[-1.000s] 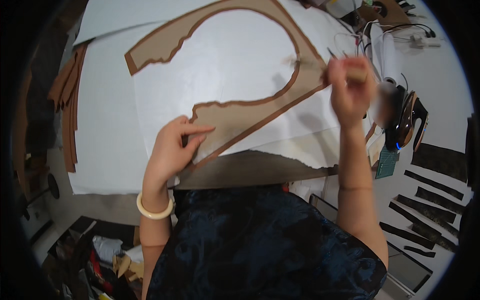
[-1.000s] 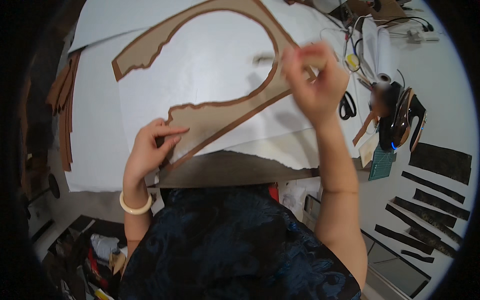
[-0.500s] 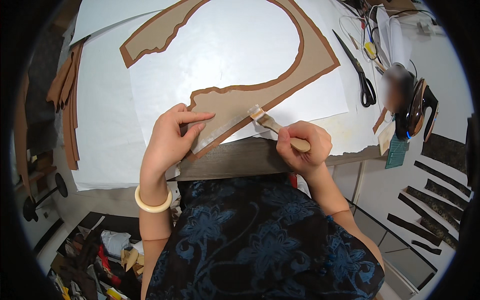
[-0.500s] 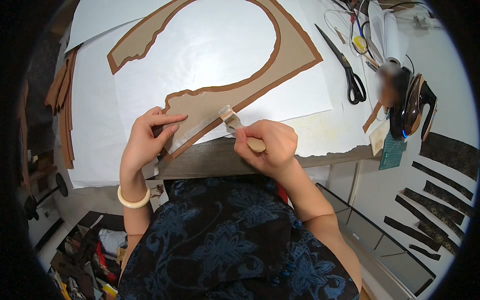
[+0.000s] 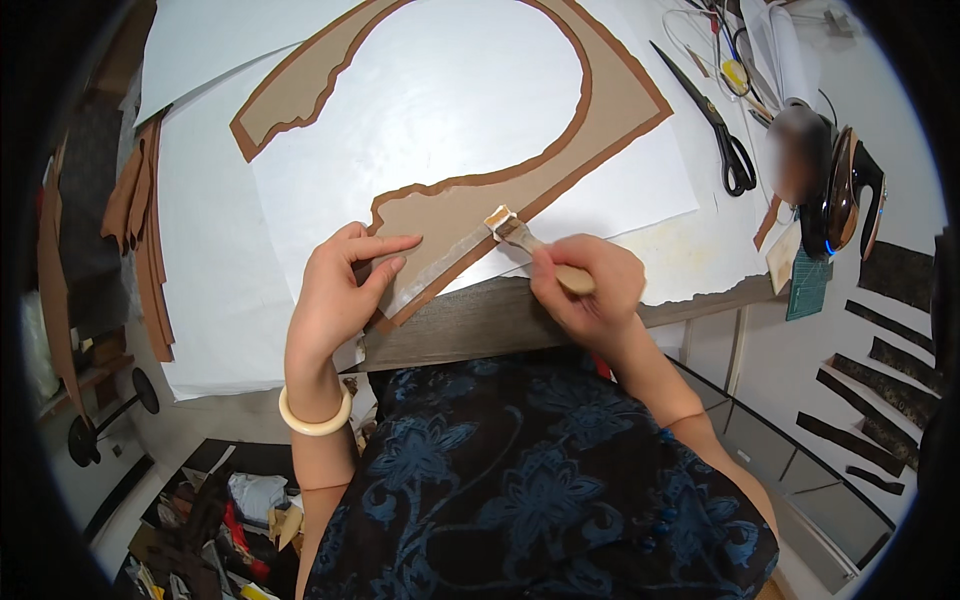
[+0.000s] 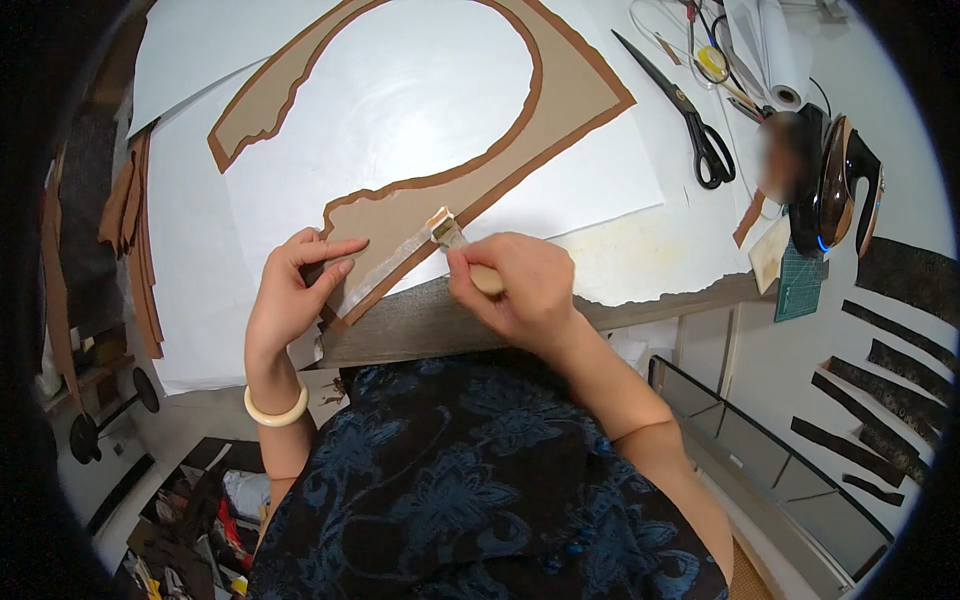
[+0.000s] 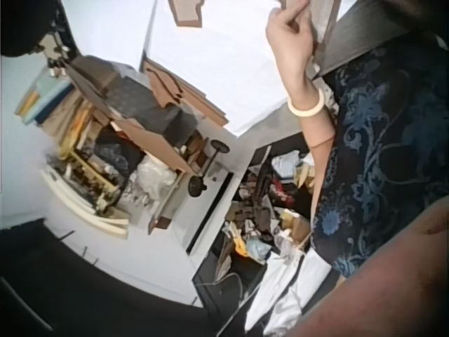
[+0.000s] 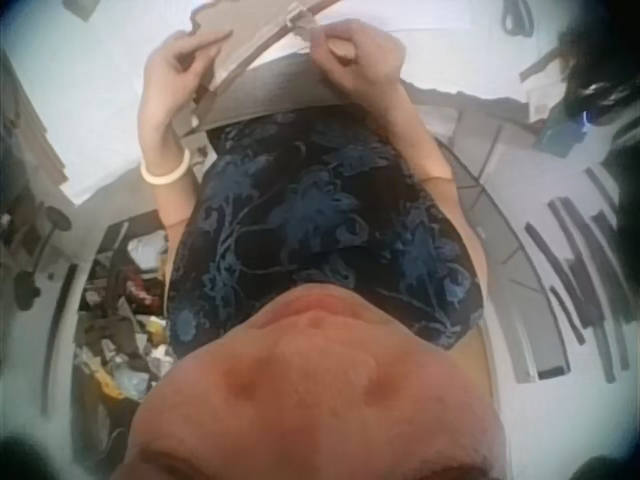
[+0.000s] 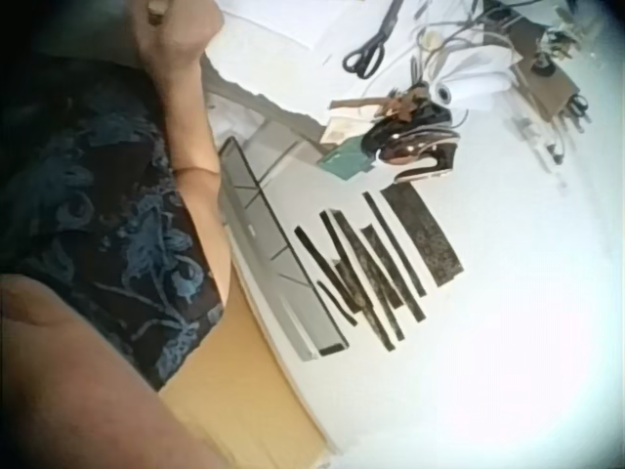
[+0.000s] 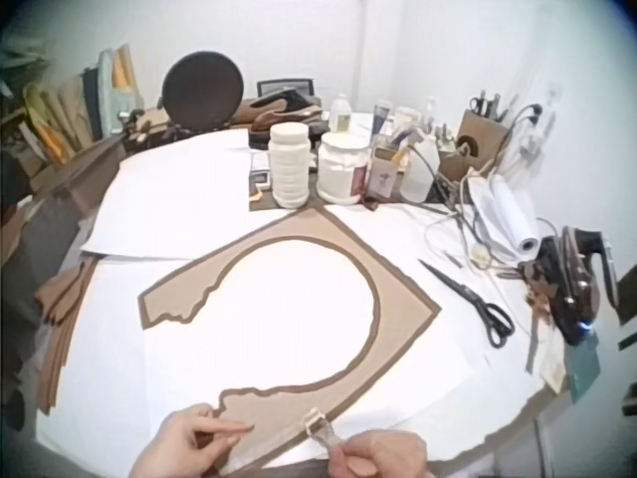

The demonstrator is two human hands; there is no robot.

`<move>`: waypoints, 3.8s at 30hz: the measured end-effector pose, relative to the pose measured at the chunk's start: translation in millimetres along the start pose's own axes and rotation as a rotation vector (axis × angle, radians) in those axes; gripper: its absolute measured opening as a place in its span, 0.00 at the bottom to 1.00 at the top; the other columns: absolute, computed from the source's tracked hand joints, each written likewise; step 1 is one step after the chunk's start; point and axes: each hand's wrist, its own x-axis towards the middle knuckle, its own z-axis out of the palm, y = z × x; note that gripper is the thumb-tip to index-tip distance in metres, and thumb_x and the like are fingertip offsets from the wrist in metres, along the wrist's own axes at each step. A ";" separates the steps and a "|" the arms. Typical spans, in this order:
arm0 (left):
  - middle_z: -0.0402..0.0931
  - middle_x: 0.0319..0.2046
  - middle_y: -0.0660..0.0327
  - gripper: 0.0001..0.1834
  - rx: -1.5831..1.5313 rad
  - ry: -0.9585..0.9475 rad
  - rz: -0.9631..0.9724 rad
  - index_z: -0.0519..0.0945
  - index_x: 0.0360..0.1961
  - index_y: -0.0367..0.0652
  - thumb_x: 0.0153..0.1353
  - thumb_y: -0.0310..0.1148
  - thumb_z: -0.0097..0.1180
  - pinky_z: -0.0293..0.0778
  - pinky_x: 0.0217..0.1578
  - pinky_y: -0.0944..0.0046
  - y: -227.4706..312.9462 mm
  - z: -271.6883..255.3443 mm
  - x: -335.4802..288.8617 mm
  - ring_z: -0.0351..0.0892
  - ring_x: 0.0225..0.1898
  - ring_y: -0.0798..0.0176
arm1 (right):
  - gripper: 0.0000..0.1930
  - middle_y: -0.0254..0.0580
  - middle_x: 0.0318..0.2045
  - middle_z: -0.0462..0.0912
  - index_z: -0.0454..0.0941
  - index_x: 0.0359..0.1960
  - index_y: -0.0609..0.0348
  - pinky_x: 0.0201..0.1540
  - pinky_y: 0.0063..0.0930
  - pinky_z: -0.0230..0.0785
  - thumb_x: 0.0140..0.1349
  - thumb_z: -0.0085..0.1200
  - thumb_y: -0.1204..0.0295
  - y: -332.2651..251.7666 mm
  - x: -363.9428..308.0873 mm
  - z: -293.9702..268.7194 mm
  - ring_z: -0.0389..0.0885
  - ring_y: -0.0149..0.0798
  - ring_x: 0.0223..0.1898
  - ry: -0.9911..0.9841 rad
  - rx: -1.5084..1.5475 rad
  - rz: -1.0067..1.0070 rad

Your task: The person uses scissors to cut a brown patterned material along a pre-drawn outline on a white surface. After cutting the shape, the person applies a white adhesive to the edges of the material using a brush.

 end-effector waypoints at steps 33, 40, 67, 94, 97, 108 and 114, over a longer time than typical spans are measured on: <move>0.68 0.29 0.67 0.17 0.015 -0.019 0.005 0.93 0.52 0.47 0.64 0.20 0.67 0.62 0.31 0.67 1.0 -16.6 -7.8 0.63 0.31 0.71 | 0.06 0.41 0.32 0.87 0.80 0.40 0.66 0.32 0.23 0.78 0.74 0.62 0.75 31.0 22.3 -39.9 0.86 0.29 0.30 0.473 0.400 0.407; 0.78 0.48 0.57 0.13 0.446 0.222 0.150 0.90 0.47 0.37 0.61 0.18 0.67 0.76 0.46 0.63 25.7 -29.4 -23.5 0.78 0.49 0.55 | 0.07 0.42 0.35 0.88 0.86 0.44 0.66 0.35 0.23 0.78 0.68 0.69 0.77 44.0 18.6 -72.0 0.85 0.33 0.31 0.077 0.278 0.299; 0.72 0.18 0.57 0.24 0.420 0.217 -0.028 0.74 0.24 0.38 0.64 0.41 0.74 0.67 0.24 0.58 38.3 42.6 54.9 0.68 0.19 0.58 | 0.09 0.43 0.23 0.80 0.80 0.32 0.59 0.25 0.35 0.72 0.54 0.70 0.81 32.7 2.9 -25.1 0.80 0.45 0.22 -0.026 -0.033 0.112; 0.71 0.15 0.59 0.24 0.424 0.225 -0.082 0.74 0.22 0.39 0.63 0.42 0.75 0.66 0.24 0.59 39.5 44.3 58.1 0.67 0.18 0.59 | 0.08 0.40 0.21 0.80 0.80 0.28 0.61 0.25 0.30 0.72 0.57 0.69 0.80 62.3 19.0 -59.8 0.80 0.39 0.20 0.055 -0.106 0.246; 0.70 0.15 0.59 0.24 0.432 0.230 -0.071 0.74 0.22 0.39 0.63 0.41 0.75 0.66 0.24 0.60 40.2 43.6 57.4 0.66 0.18 0.60 | 0.07 0.40 0.22 0.80 0.80 0.28 0.61 0.25 0.30 0.71 0.57 0.69 0.79 63.2 19.5 -64.6 0.80 0.39 0.20 0.055 -0.094 0.261; 0.71 0.15 0.59 0.24 0.415 0.233 -0.077 0.75 0.22 0.38 0.62 0.40 0.76 0.65 0.24 0.60 40.9 43.4 55.9 0.66 0.18 0.61 | 0.06 0.42 0.26 0.82 0.80 0.31 0.63 0.28 0.29 0.72 0.62 0.67 0.79 70.7 23.6 -77.3 0.81 0.37 0.24 -0.027 -0.122 0.289; 0.75 0.18 0.51 0.22 0.396 0.259 -0.059 0.76 0.23 0.36 0.61 0.40 0.76 0.69 0.26 0.54 45.9 40.6 52.8 0.71 0.20 0.50 | 0.07 0.36 0.22 0.80 0.80 0.29 0.62 0.24 0.25 0.67 0.61 0.68 0.79 71.8 50.7 -100.1 0.74 0.30 0.20 0.062 -0.054 0.352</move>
